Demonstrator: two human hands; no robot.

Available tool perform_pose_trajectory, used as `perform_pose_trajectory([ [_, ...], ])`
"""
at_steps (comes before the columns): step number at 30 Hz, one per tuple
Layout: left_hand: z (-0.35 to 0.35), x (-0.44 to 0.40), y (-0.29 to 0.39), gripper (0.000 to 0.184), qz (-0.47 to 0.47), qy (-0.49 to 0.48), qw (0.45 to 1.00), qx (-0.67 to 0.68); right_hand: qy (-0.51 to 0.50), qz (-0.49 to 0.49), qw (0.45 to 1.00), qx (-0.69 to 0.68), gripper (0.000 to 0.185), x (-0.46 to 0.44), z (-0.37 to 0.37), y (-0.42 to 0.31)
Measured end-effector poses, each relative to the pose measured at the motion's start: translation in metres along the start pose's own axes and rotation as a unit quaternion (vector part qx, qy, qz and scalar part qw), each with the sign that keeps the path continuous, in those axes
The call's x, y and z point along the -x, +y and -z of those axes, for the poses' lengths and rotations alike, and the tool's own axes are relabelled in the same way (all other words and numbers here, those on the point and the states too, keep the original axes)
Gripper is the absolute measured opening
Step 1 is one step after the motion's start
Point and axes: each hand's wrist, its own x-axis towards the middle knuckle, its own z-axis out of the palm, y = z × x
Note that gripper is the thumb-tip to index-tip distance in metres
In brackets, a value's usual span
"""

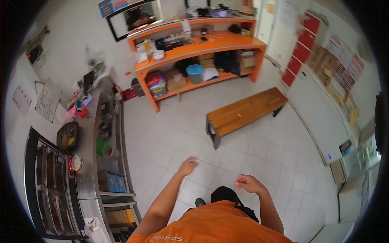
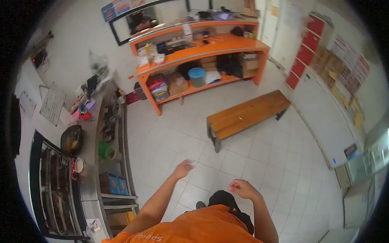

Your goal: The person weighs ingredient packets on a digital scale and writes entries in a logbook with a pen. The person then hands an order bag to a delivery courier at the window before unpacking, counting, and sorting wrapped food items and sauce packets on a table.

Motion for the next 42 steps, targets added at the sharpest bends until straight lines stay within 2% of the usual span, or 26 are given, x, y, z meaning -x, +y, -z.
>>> perform_pose_trajectory([
  [3, 0.021, -0.059, 0.084, 0.041, -0.092, -0.189, 0.978, 0.007, 0.007, 0.017, 1.000, 0.013, 0.021, -0.090, 0.006, -0.021],
  [6, 0.078, -0.112, 0.082, 0.042, -0.100, -0.300, 0.949, 0.006, 0.017, 0.036, 0.998, -0.053, 0.022, -0.187, 0.021, -0.043],
  [8, 0.117, -0.162, -0.010, 0.042, -0.023, -0.275, 0.955, 0.112, 0.013, 0.025, 0.997, -0.066, 0.020, -0.249, 0.039, -0.063],
  [10, 0.179, -0.171, -0.061, 0.042, 0.109, -0.074, 0.964, 0.230, -0.009, 0.021, 0.997, -0.070, 0.017, -0.321, 0.060, -0.076],
  [11, 0.211, -0.176, -0.107, 0.040, 0.247, 0.044, 0.950, 0.187, -0.018, 0.026, 0.998, -0.061, 0.018, -0.355, 0.072, -0.084],
  [12, 0.243, -0.155, -0.153, 0.045, 0.273, 0.134, 0.953, 0.000, -0.027, 0.031, 0.997, -0.061, 0.019, -0.390, 0.080, -0.091],
  [13, 0.275, -0.135, -0.196, 0.051, 0.326, 0.213, 0.904, -0.175, -0.034, 0.040, 0.997, -0.062, 0.021, -0.429, 0.086, -0.100],
  [14, 0.315, -0.108, -0.238, 0.063, 0.393, 0.108, 0.852, -0.328, -0.044, 0.040, 0.997, -0.042, 0.025, -0.467, 0.095, -0.108],
  [15, 0.351, -0.079, -0.289, 0.064, 0.462, 0.015, 0.810, -0.360, -0.045, 0.047, 0.998, -0.020, 0.027, -0.500, 0.099, -0.130],
  [16, 0.371, -0.066, -0.214, 0.061, 0.520, -0.008, 0.787, -0.331, -0.044, 0.053, 0.998, 0.008, 0.028, -0.533, 0.109, -0.156],
  [17, 0.390, -0.037, -0.274, 0.049, 0.433, -0.006, 0.813, -0.388, -0.044, 0.059, 0.997, 0.038, 0.029, -0.563, 0.118, -0.187],
  [19, 0.414, -0.032, -0.237, 0.036, 0.580, 0.114, 0.806, -0.036, -0.034, 0.088, 0.990, 0.107, 0.027, -0.614, 0.134, -0.263],
  [22, 0.418, -0.024, -0.274, 0.031, 0.475, 0.301, 0.787, 0.255, -0.026, 0.146, 0.982, 0.117, 0.017, -0.699, 0.140, -0.350],
  [23, 0.410, -0.031, -0.276, 0.037, 0.422, 0.298, 0.843, 0.150, -0.035, 0.144, 0.981, 0.125, 0.020, -0.731, 0.140, -0.369],
  [24, 0.407, -0.044, -0.278, 0.037, 0.427, 0.357, 0.735, 0.387, -0.042, 0.141, 0.980, 0.132, 0.023, -0.762, 0.139, -0.386],
  [25, 0.410, -0.080, -0.276, 0.038, 0.498, 0.249, 0.808, 0.193, -0.048, 0.138, 0.979, 0.140, 0.026, -0.791, 0.136, -0.399],
  [26, 0.412, -0.117, -0.276, 0.040, 0.553, 0.061, 0.823, -0.116, -0.051, 0.146, 0.981, 0.121, 0.026, -0.821, 0.132, -0.409],
  [27, 0.413, -0.157, -0.270, 0.043, 0.552, -0.068, 0.769, -0.317, -0.056, 0.154, 0.981, 0.104, 0.025, -0.853, 0.127, -0.418],
  [28, 0.416, -0.186, -0.305, 0.053, 0.517, -0.050, 0.803, -0.293, -0.062, 0.157, 0.982, 0.086, 0.025, -0.879, 0.120, -0.426],
  [29, 0.428, -0.233, -0.315, 0.061, 0.476, -0.101, 0.796, -0.360, -0.056, 0.155, 0.985, 0.047, 0.025, -0.905, 0.115, -0.439],
  [31, 0.468, -0.338, -0.285, 0.062, 0.486, 0.062, 0.816, -0.306, -0.046, 0.146, 0.988, -0.028, 0.026, -0.952, 0.109, -0.463],
  [33, 0.527, -0.439, -0.260, 0.055, 0.350, 0.250, 0.861, -0.272, 0.054, 0.199, 0.977, 0.057, 0.029, -0.997, 0.109, -0.499],
  [34, 0.566, -0.495, -0.196, 0.046, 0.304, 0.378, 0.862, -0.150, 0.104, 0.222, 0.964, 0.098, 0.030, -1.019, 0.111, -0.519],
  [36, 0.631, -0.582, -0.150, 0.035, 0.168, 0.481, 0.856, -0.083, 0.149, 0.224, 0.943, 0.194, 0.041, -1.059, 0.117, -0.569],
  [40, 0.745, -0.698, -0.053, 0.033, 0.094, 0.481, 0.870, 0.054, 0.211, 0.395, 0.852, 0.272, 0.069, -1.145, 0.108, -0.619],
  [42, 0.783, -0.723, -0.028, 0.035, 0.069, 0.485, 0.867, 0.095, 0.117, 0.359, 0.865, 0.331, 0.078, -1.171, 0.105, -0.641],
])
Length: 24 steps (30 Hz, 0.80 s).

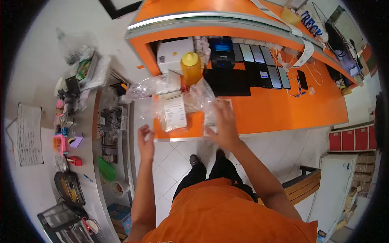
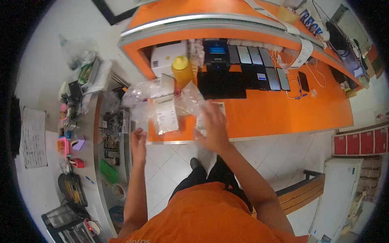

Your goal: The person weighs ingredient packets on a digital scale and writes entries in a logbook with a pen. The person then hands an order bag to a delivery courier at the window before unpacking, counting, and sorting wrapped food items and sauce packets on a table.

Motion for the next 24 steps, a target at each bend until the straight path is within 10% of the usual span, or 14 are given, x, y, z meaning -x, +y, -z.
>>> perform_pose_trajectory([
  [9, -0.041, -0.025, 0.047, 0.076, 0.248, 0.061, 0.966, 0.045, -0.231, 0.085, 0.969, 0.011, 0.092, -0.005, -0.029, 0.031],
  [12, -0.046, -0.049, 0.023, 0.082, 0.304, 0.048, 0.944, 0.121, -0.206, 0.107, 0.973, 0.007, 0.069, 0.000, -0.034, 0.049],
  [24, -0.100, -0.046, 0.048, 0.027, 0.264, 0.115, 0.956, 0.048, -0.308, 0.149, 0.939, 0.021, 0.063, -0.013, 0.024, 0.095],
])
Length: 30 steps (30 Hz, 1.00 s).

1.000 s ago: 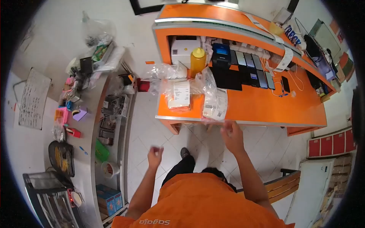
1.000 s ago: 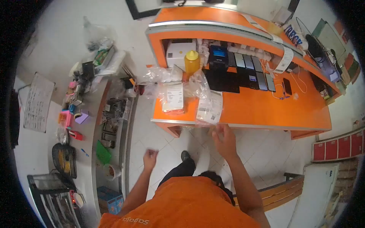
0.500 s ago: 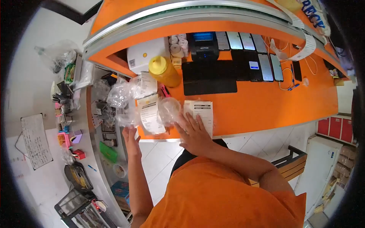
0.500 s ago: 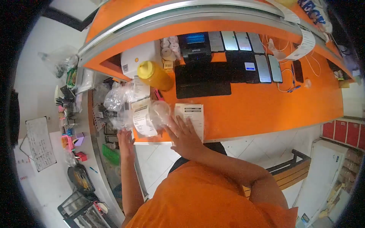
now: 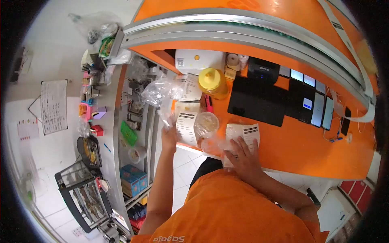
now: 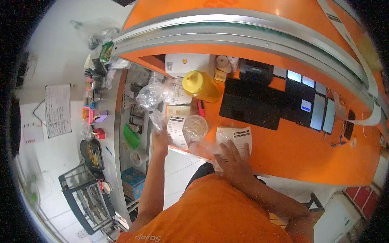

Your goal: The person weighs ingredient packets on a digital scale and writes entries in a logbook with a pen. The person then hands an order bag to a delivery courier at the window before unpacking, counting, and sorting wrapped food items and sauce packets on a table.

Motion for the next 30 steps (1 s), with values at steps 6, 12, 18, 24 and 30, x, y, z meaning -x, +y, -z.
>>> perform_pose_trajectory([
  [6, 0.010, 0.010, -0.011, 0.040, -0.002, 0.008, 1.000, -0.016, -0.033, 0.003, 0.999, 0.029, 0.054, -0.001, 0.014, 0.001],
  [12, 0.014, -0.005, 0.017, 0.078, -0.211, 0.146, 0.966, -0.020, -0.081, 0.010, 0.996, 0.029, 0.053, -0.014, 0.052, 0.000],
  [18, -0.019, -0.101, 0.101, 0.087, -0.003, -0.092, 0.983, -0.161, 0.026, -0.031, 0.999, -0.019, 0.048, -0.039, 0.075, -0.031],
  [24, -0.025, -0.170, 0.054, 0.052, -0.013, -0.098, 0.991, -0.090, 0.096, -0.114, 0.988, -0.045, 0.048, -0.042, 0.064, -0.065],
  [30, 0.021, -0.117, 0.059, 0.018, -0.090, -0.132, 0.962, 0.219, 0.183, -0.104, 0.974, -0.079, 0.054, -0.073, 0.044, -0.097],
])
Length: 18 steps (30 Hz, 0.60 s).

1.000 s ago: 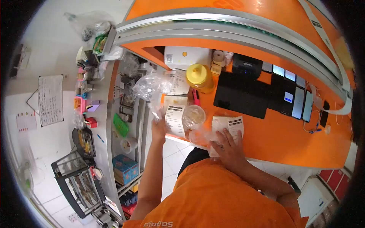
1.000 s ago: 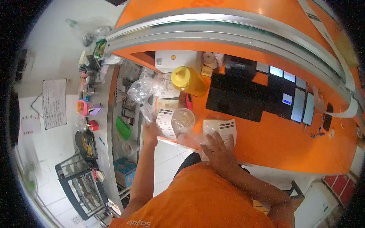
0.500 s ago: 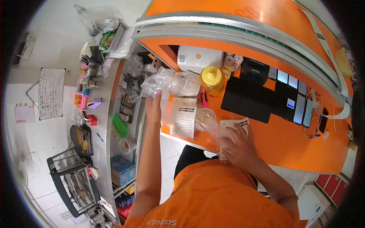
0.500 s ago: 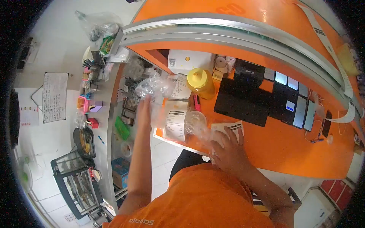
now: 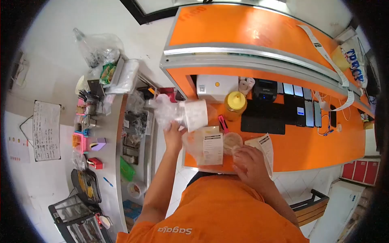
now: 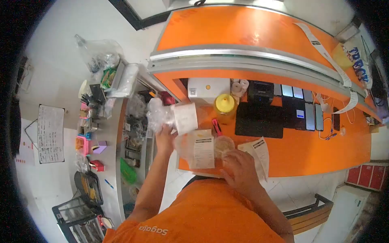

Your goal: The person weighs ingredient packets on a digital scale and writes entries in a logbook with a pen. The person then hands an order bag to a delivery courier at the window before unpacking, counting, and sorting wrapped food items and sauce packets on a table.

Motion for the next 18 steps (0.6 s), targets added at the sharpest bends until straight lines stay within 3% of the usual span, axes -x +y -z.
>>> perform_pose_trajectory([
  [4, 0.017, 0.048, 0.036, 0.012, -0.033, -0.005, 0.998, 0.058, 0.095, -0.020, 0.977, -0.187, 0.075, -0.043, -0.007, -0.046],
  [7, 0.063, 0.074, 0.024, 0.025, -0.052, -0.106, 0.993, -0.022, 0.107, -0.025, 0.960, -0.258, 0.091, -0.065, -0.012, -0.066],
  [11, 0.029, 0.123, 0.053, 0.044, -0.053, -0.117, 0.981, 0.147, 0.077, 0.042, 0.968, -0.234, 0.098, -0.061, 0.004, -0.084],
  [18, 0.019, 0.135, 0.069, 0.049, -0.093, -0.195, 0.959, 0.181, 0.079, 0.038, 0.967, -0.238, 0.098, -0.049, 0.010, -0.094],
])
